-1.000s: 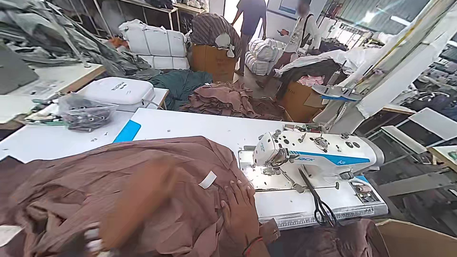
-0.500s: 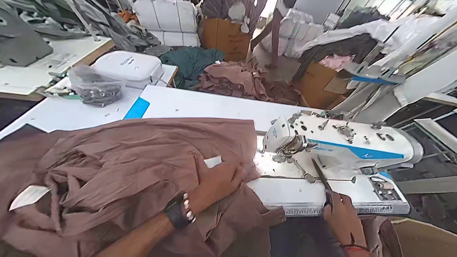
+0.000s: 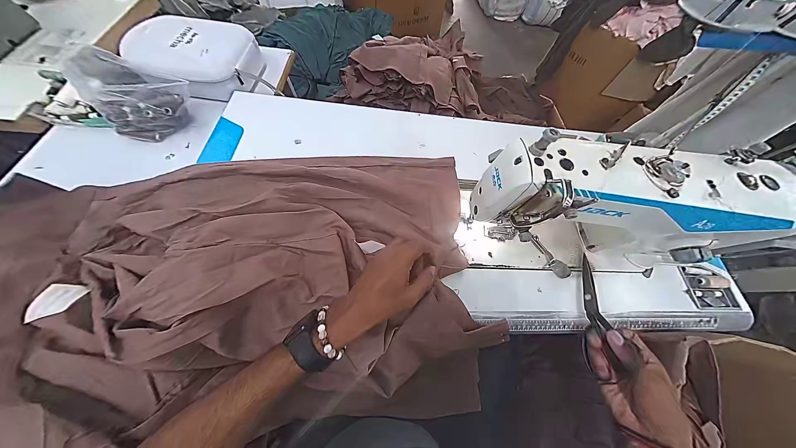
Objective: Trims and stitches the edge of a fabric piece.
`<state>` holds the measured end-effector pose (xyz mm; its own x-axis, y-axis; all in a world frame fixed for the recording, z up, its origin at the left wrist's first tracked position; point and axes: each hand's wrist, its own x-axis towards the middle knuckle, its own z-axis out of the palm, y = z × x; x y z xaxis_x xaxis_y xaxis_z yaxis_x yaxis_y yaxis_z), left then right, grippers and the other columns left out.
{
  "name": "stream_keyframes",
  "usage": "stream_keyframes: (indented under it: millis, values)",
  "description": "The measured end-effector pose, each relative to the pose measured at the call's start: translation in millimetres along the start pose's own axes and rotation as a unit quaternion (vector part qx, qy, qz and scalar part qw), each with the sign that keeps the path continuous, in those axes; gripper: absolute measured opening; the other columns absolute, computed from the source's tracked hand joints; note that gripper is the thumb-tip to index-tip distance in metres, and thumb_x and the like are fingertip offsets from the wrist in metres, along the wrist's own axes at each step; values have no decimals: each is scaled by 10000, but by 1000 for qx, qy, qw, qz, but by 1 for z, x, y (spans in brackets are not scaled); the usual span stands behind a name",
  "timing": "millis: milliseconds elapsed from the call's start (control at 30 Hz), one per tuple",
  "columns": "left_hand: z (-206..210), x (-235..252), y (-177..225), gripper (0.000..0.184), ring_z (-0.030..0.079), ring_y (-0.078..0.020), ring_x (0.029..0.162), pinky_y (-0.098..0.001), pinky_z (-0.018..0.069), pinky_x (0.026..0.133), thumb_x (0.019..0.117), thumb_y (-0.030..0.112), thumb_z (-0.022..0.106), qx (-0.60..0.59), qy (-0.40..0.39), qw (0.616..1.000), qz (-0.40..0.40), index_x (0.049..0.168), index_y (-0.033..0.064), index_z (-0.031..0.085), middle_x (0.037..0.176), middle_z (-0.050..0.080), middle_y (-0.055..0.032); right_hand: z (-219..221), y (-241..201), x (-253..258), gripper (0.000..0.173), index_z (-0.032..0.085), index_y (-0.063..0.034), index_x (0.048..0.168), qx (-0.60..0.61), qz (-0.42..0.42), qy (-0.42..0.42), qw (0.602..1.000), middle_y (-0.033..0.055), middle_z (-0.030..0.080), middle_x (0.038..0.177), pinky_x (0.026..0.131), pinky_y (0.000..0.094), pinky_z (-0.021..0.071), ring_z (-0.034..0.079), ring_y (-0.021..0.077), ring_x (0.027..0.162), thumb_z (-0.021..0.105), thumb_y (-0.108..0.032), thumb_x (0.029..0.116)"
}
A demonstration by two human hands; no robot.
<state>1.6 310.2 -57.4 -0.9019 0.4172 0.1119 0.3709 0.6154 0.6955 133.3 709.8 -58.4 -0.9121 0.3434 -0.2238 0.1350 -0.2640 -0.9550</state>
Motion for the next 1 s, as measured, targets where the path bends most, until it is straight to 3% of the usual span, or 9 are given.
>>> stream_keyframes:
  millis: [67, 167, 267, 400, 533, 667, 867, 933, 1000]
  values:
    - [2, -6, 15, 361, 659, -194, 802, -454, 555, 735, 1016, 495, 523, 43, -51, 998, -5, 1119, 195, 696, 839, 672, -5, 3, 0, -24, 284, 707, -168, 1094, 107, 12, -87, 990, -5, 693, 804, 420, 177, 511, 601, 34, 504, 712, -411, 946]
    - [9, -7, 29, 400, 709, -325, 907, -536, 556, 747, 1001, 492, 523, 163, -115, 979, -47, 1171, 160, 668, 933, 717, -98, 21, -4, -49, 347, 709, -99, 1235, 229, 15, -243, 943, 75, 760, 962, 527, 251, 601, 733, 130, 685, 675, -329, 977]
    - [10, 3, 42, 477, 685, -369, 1036, -563, 522, 837, 987, 531, 549, 231, -147, 955, -112, 1162, 102, 666, 1029, 719, -148, 50, -10, -64, 224, 717, -136, 1096, 175, 27, -275, 945, 27, 730, 883, 497, 224, 566, 698, 97, 648, 711, -318, 966]
    - [14, 7, 48, 472, 700, -389, 928, -555, 526, 678, 977, 512, 576, 281, -113, 943, -138, 961, 55, 691, 921, 708, -164, 66, -8, -69, 180, 665, -143, 972, 110, 42, -303, 946, 24, 684, 816, 468, 225, 543, 647, 86, 577, 720, -314, 970]
    - [17, 11, 31, 330, 702, -290, 953, -553, 529, 756, 998, 447, 548, 114, -130, 971, -164, 1068, 192, 745, 982, 738, -66, 74, 5, -70, 165, 647, -134, 960, 103, 69, -324, 938, 45, 685, 811, 474, 227, 542, 642, 91, 570, 724, -279, 970]
    - [17, 16, 12, 229, 689, -51, 871, -348, 559, 814, 963, 380, 677, -179, -112, 960, -183, 1072, 219, 797, 950, 760, 65, 80, 16, -71, 182, 630, -114, 951, 112, 83, -329, 934, 56, 670, 811, 459, 235, 540, 635, 104, 557, 727, -267, 969]
    - [27, 19, 36, 373, 706, -89, 911, -393, 572, 837, 906, 396, 710, -86, -99, 974, -183, 1200, 191, 609, 983, 745, 80, 84, 19, -73, 193, 626, -116, 940, 93, 82, -331, 935, 63, 674, 802, 455, 239, 538, 629, 104, 542, 725, -279, 971]
    - [35, 21, 35, 307, 724, -54, 953, -297, 597, 870, 900, 214, 742, -204, -57, 961, -177, 1187, 161, 646, 1042, 763, 64, 82, 19, -75, 192, 624, -119, 940, 85, 80, -326, 938, 54, 671, 804, 455, 237, 539, 630, 98, 548, 727, -278, 970]
    - [41, 19, 26, 399, 750, -164, 984, -336, 627, 887, 869, 33, 781, -398, -21, 895, -199, 1242, 54, 642, 1080, 770, -65, 79, 15, -78, 192, 624, -114, 940, 77, 77, -318, 942, 50, 666, 809, 457, 232, 540, 629, 94, 555, 725, -275, 972]
